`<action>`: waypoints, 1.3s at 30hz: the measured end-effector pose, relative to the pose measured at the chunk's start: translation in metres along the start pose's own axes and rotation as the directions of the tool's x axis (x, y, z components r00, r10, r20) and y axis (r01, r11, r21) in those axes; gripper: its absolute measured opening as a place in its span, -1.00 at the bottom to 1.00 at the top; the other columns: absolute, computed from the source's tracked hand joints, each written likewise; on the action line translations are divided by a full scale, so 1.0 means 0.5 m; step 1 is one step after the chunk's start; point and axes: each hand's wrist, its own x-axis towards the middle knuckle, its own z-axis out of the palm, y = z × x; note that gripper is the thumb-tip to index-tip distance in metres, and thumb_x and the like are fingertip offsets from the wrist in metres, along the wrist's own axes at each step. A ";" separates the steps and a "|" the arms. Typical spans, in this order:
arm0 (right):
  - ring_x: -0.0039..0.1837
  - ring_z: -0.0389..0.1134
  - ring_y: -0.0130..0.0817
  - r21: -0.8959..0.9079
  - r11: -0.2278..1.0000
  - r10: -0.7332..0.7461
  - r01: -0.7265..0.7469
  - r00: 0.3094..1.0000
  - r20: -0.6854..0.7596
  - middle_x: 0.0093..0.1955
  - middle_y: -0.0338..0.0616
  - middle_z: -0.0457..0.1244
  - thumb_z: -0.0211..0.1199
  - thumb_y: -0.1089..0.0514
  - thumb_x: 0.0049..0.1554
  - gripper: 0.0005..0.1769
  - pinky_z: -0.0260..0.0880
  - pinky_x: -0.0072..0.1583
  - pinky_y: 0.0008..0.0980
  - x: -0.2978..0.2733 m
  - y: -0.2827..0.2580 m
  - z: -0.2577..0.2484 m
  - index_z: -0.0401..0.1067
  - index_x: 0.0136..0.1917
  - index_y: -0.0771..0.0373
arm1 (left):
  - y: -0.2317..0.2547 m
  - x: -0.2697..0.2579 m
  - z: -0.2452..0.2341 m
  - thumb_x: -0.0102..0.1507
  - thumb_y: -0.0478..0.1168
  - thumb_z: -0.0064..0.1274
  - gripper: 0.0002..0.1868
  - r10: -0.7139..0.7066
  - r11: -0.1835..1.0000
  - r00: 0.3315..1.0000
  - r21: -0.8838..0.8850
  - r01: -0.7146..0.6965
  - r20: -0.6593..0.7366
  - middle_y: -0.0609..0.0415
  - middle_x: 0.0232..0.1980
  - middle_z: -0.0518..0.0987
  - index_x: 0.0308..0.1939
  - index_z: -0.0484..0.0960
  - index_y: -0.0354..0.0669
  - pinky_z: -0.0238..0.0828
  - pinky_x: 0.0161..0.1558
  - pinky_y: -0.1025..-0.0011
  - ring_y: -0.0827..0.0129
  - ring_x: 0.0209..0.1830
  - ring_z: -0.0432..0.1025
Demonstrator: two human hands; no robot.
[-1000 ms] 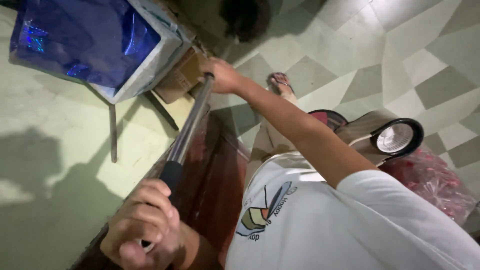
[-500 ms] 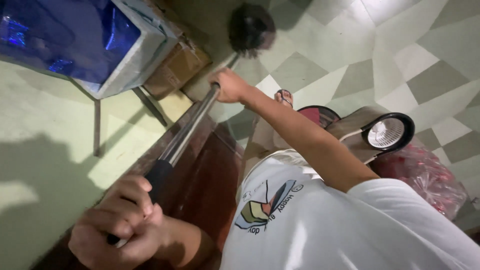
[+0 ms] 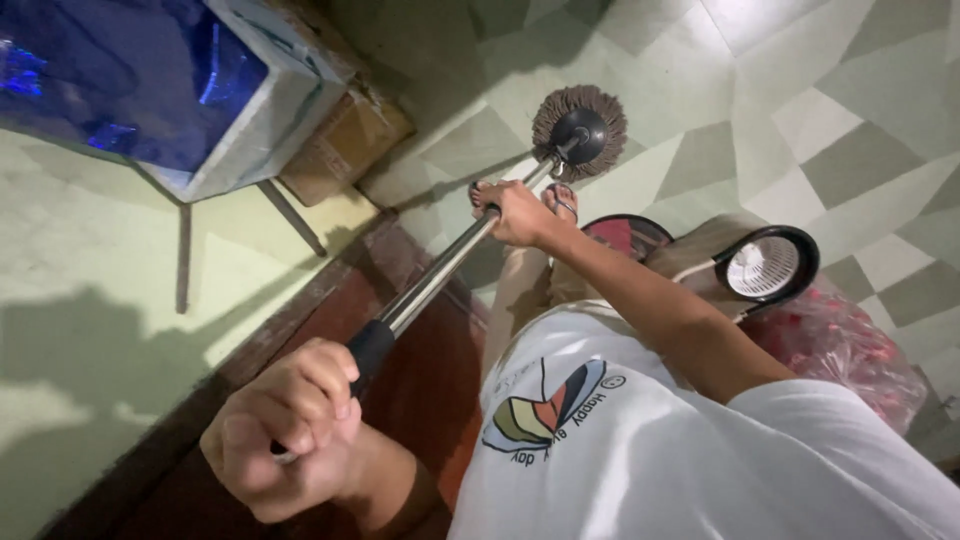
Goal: Mopping a tiled floor using a spin mop, navigating around various household objects like boxes and a fan.
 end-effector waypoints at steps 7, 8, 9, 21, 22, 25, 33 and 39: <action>-0.25 0.26 -0.05 -0.084 0.951 -0.305 0.299 0.949 -0.084 -0.34 -0.11 0.27 0.12 0.22 -0.09 -0.94 0.17 -0.09 -0.13 0.216 -0.027 0.018 0.29 -0.38 0.13 | 0.000 0.048 -0.007 0.25 -0.21 -0.51 -0.58 0.233 0.949 0.962 0.250 -0.192 -0.145 0.12 -0.78 -0.01 -0.76 -0.01 0.01 -0.03 -0.55 0.27 0.36 -0.80 -0.01; -0.22 0.28 -0.04 -0.121 0.949 -0.299 0.292 0.953 -0.040 -0.32 -0.17 0.30 0.08 0.24 -0.13 -0.94 0.16 0.00 -0.12 0.259 -0.024 0.026 0.33 -0.38 0.09 | -0.004 0.054 -0.007 0.26 -0.20 -0.48 -0.58 0.286 0.929 0.940 0.294 -0.224 -0.186 0.08 -0.78 -0.01 -0.74 0.03 -0.01 0.00 -0.56 0.22 0.30 -0.80 0.02; -0.22 0.28 -0.04 -0.115 0.947 -0.305 0.299 0.951 -0.041 -0.32 -0.17 0.30 0.08 0.24 -0.13 -0.94 0.16 0.00 -0.12 0.296 -0.039 0.017 0.33 -0.38 0.09 | -0.013 0.065 -0.012 0.26 -0.20 -0.48 -0.58 0.290 0.926 0.939 0.301 -0.227 -0.184 0.08 -0.78 -0.01 -0.74 0.03 -0.01 0.00 -0.56 0.22 0.30 -0.80 0.02; -0.19 0.28 -0.25 -0.004 0.982 -0.187 0.188 0.978 0.090 -0.20 -0.15 0.29 0.23 0.05 0.19 -0.79 0.24 -0.14 -0.16 0.458 -0.103 -0.025 0.39 -0.25 0.12 | -0.112 0.098 -0.116 0.35 -0.05 -0.46 -0.56 0.365 0.927 0.904 0.178 -0.330 -0.223 0.17 -0.79 0.06 -0.62 0.19 -0.02 0.07 -0.46 0.22 0.36 -0.80 0.03; -0.17 0.20 -0.23 -0.047 0.989 -0.136 0.142 0.985 0.111 -0.21 -0.18 0.24 0.19 0.05 0.15 -0.82 0.11 -0.03 -0.11 0.446 -0.106 -0.030 0.31 -0.27 0.05 | -0.108 0.100 -0.115 0.36 -0.03 -0.37 -0.55 0.407 0.908 0.892 0.189 -0.373 -0.197 0.14 -0.76 0.16 -0.62 0.25 -0.03 0.20 -0.44 0.21 0.33 -0.77 0.14; -0.16 0.20 -0.22 -0.040 0.997 -0.054 0.061 0.988 0.145 -0.22 -0.18 0.24 0.23 0.02 0.13 -0.80 0.11 -0.04 -0.10 0.399 -0.091 -0.030 0.29 -0.26 0.02 | -0.085 0.103 -0.105 0.38 0.00 -0.38 -0.54 0.343 0.934 0.905 0.199 -0.298 -0.253 0.13 -0.75 0.11 -0.63 0.20 0.00 0.26 -0.45 0.22 0.32 -0.77 0.10; -0.08 0.36 0.13 -0.135 0.981 0.139 -0.142 0.990 -0.028 -0.19 -0.03 0.34 0.13 0.08 0.04 -0.93 0.28 -0.11 0.07 0.191 0.037 -0.123 0.32 -0.24 0.06 | -0.123 0.088 -0.023 -0.36 -0.51 -0.38 -0.58 0.278 0.960 0.952 -0.072 -0.271 0.131 0.18 -0.62 -0.09 -0.58 -0.09 0.05 0.23 -0.33 0.33 0.36 -0.65 -0.07; 0.17 0.42 -0.03 -0.228 0.936 0.247 -0.269 0.961 -0.121 0.02 -0.25 0.39 0.18 0.20 -0.04 -0.70 0.05 0.36 0.34 0.053 0.126 -0.218 0.51 -0.02 -0.03 | -0.200 0.085 0.046 0.03 -0.54 0.20 -0.65 0.230 0.969 0.863 -0.184 -0.163 0.449 0.07 -0.63 0.45 -0.49 0.35 -0.08 0.45 -0.30 0.12 0.27 -0.63 0.39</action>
